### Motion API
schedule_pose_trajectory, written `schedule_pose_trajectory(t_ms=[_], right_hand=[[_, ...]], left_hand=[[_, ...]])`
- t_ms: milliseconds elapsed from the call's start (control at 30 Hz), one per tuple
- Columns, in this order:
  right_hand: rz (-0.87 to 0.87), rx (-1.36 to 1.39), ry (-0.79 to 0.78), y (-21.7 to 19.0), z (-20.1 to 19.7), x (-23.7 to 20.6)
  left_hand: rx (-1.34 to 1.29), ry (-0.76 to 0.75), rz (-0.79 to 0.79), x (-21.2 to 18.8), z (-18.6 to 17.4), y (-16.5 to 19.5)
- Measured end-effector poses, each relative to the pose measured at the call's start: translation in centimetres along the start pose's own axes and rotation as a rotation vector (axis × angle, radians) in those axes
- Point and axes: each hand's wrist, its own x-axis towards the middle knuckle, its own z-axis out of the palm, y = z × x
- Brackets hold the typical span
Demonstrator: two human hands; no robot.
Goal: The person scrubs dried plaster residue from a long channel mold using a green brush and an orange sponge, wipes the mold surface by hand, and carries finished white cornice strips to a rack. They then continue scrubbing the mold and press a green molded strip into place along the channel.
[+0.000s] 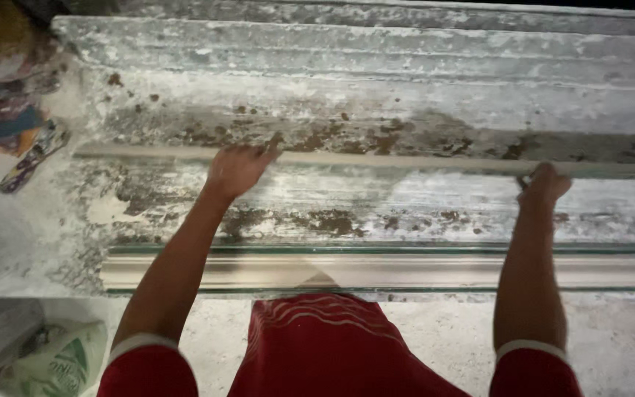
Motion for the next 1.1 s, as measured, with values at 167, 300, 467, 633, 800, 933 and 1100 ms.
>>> schedule_pose_trajectory(t_ms=[167,300,467,633,800,933,1100], right_hand=[[0.044,-0.091,0.129,-2.8,4.9,1.9],[0.038,-0.234,0.144,-4.0,8.0,3.0],[0.012,-1.04,0.071,-4.6,10.6,4.1],[0.083,-1.038,0.156,-4.1,12.5,4.7],[0.12,-1.023,0.084,-2.9,14.0,5.0],[0.156,-1.044,0.092,-2.6,14.7,4.7],[-0.177,-1.206,-0.036,-2.6,15.4,1.7]], left_hand=[[0.012,0.362,0.089,2.2,-3.8,-0.6],[-0.089,0.285,0.011,3.7,-5.7,-1.0],[-0.11,0.184,0.01,6.5,-8.4,-1.4],[-0.14,-0.039,-0.028,10.1,-10.5,-1.8],[-0.238,-0.174,-0.025,12.6,-10.7,-2.2],[-0.253,-0.172,-0.027,13.6,-9.9,-2.6],[-0.318,-0.081,-0.061,13.6,-8.8,-2.9]])
